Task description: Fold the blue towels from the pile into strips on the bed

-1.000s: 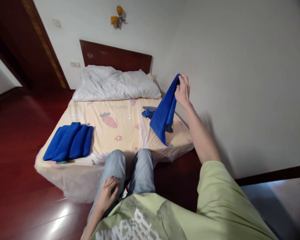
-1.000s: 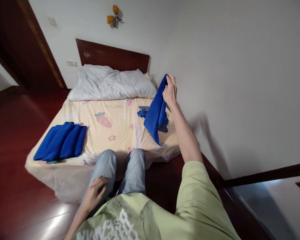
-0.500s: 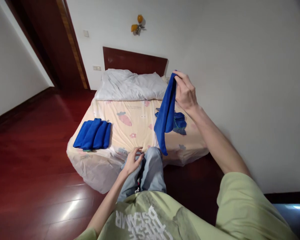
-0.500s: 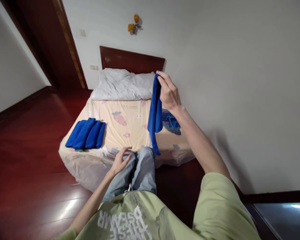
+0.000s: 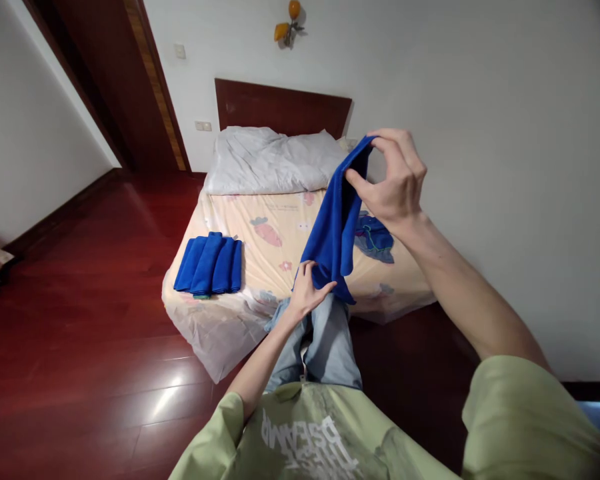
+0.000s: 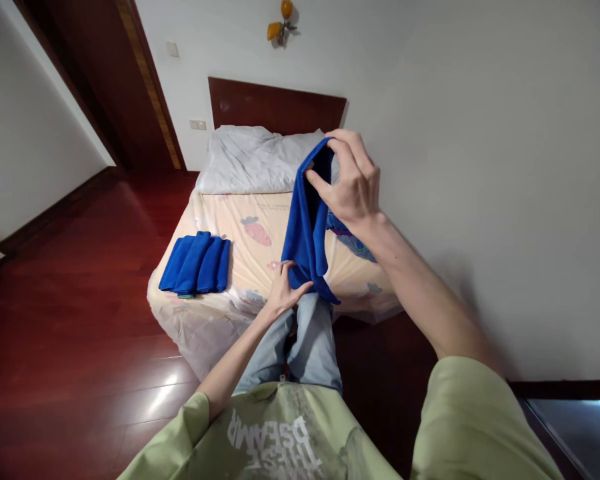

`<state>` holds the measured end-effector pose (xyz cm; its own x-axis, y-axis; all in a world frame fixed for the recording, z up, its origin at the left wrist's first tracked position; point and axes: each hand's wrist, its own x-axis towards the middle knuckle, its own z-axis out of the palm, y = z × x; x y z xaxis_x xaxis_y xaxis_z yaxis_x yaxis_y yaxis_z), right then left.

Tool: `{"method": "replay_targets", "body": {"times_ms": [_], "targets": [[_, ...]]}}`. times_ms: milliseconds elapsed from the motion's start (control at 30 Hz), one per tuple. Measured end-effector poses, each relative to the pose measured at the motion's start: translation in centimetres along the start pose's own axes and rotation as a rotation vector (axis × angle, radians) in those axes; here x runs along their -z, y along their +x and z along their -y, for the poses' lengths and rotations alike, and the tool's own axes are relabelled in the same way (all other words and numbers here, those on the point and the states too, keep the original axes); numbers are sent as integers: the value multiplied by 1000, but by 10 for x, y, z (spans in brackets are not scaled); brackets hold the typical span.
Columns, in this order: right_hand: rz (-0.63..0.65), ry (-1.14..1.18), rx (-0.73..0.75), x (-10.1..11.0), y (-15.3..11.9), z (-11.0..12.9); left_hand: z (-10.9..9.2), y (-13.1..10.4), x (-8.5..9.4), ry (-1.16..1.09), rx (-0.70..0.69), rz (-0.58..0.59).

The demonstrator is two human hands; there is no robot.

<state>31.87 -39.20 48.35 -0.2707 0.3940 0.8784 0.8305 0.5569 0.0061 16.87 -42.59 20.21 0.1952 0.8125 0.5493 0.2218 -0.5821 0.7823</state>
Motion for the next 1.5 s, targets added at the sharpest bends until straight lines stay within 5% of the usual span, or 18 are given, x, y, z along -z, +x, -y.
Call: {"method": "replay_targets", "body": {"times_ms": [367,633,767,1000,1267,1500], "targets": [[-24,-136,15,-9,54,42,-22,71,27,-14,63,-97],[-76,-295,-77,39,47,7,16,58,80,57,17,154],[-143,-350,-138,61,20,-30,54,43,112,135,55,250],[-310,-413,-232,81,-48,-77,101,2,184,323,104,149],[-330,-336,-392,84,-133,-126,74,-39,267,641,157,-27],[-281,-149,-867,77,-229,-149,47,-17,276,833,124,-153]]}}
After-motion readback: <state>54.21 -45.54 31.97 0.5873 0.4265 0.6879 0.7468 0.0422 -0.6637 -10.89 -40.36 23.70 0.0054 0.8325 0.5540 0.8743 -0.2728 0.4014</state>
